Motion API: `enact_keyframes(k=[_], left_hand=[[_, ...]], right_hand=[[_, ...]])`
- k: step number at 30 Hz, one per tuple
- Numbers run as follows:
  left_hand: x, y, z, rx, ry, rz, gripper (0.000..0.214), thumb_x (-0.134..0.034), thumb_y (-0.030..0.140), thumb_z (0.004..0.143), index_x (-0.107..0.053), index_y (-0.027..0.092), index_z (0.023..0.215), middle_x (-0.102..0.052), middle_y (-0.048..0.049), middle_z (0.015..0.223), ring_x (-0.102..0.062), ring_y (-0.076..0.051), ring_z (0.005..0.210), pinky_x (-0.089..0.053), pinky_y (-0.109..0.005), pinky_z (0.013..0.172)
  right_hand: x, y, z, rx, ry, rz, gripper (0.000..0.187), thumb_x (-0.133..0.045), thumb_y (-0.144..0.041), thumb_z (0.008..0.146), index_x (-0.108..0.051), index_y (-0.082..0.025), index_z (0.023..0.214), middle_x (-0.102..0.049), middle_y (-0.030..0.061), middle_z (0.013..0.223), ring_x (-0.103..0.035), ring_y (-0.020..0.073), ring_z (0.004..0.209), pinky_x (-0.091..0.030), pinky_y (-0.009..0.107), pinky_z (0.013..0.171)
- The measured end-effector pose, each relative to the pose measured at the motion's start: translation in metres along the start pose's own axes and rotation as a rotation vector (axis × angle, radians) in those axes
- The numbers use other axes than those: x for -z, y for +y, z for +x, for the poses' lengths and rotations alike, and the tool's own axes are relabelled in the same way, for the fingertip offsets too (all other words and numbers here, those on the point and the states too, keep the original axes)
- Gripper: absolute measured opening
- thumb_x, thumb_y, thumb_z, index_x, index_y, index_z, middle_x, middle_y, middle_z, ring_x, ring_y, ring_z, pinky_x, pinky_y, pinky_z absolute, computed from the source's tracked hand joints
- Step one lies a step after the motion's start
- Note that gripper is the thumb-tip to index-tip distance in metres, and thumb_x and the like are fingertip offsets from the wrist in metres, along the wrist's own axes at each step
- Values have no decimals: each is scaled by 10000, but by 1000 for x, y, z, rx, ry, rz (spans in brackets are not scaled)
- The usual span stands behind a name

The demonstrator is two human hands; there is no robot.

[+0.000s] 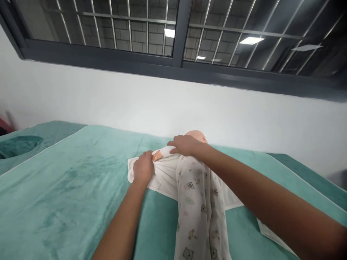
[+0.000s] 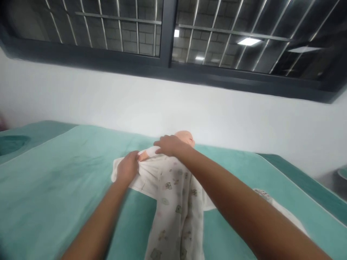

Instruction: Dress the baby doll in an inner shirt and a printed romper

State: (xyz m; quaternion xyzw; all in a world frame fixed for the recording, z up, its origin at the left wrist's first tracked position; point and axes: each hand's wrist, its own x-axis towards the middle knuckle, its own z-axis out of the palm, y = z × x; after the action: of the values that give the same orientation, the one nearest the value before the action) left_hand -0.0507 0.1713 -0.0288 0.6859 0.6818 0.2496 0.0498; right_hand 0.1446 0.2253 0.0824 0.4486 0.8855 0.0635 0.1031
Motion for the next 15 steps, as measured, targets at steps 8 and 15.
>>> enact_keyframes(k=[8,15], left_hand=[[-5,0,0,-19,75,12,547,-407,98,847,-357,97,1392,-569,-175,1256,-548,-303,1160,-465,-416,888],[7,6,-1,-77,364,-35,723,-535,202,844,-205,135,1484,-455,-185,1392,-458,-320,1258,-427,-450,975]], right_hand=[[3,5,-14,-54,83,130,423,-436,-562,922,-583,-305,1225,-635,66,1039,-586,240,948,-381,317,742],[-18,-21,4,-21,90,253,425,-441,-567,902,-576,-306,1209,-642,64,1084,-606,244,955,-416,312,713]])
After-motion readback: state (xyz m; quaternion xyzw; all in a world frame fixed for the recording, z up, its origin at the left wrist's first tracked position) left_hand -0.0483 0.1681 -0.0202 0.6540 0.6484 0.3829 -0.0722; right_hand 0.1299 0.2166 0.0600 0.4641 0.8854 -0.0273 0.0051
